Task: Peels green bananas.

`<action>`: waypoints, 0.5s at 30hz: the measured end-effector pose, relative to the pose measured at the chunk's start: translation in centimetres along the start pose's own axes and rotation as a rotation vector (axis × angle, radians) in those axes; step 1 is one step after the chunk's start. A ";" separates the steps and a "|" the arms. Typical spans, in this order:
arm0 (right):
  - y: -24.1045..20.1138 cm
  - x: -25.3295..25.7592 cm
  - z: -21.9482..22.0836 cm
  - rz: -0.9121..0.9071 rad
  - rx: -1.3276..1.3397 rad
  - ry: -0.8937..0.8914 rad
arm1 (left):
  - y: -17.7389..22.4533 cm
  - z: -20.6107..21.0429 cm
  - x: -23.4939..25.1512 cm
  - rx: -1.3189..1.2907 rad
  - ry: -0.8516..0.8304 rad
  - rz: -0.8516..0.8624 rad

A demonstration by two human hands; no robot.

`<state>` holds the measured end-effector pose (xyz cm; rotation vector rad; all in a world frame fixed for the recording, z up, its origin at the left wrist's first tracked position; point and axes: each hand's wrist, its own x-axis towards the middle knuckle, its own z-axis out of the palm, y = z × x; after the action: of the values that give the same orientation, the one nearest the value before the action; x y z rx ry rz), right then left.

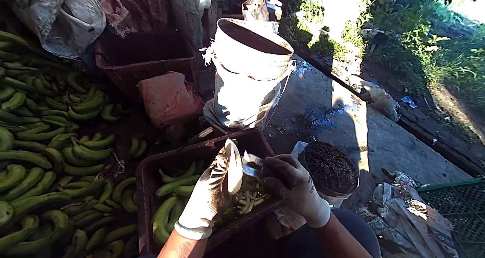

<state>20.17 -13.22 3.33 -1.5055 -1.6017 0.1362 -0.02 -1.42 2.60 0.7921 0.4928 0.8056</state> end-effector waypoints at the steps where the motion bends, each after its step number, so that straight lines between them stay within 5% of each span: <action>1: 0.0 -0.1 0.3 -0.045 -0.029 -0.026 | 0.0 0.3 0.0 0.013 0.027 0.016; 5: -0.2 0.1 1.3 -0.091 -0.113 -0.058 | -0.5 0.5 -1.1 0.091 0.047 0.047; 10: 1.6 2.0 0.4 0.268 -0.150 0.172 | -0.1 0.5 -0.9 0.151 -0.076 -0.040; 15: -1.7 1.6 0.9 0.530 0.387 0.080 | -0.7 1.2 -0.8 0.158 0.064 0.017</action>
<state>18.60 -11.91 4.69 -1.5621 -1.0074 0.6357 0.58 -2.92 2.91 0.9194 0.6126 0.8169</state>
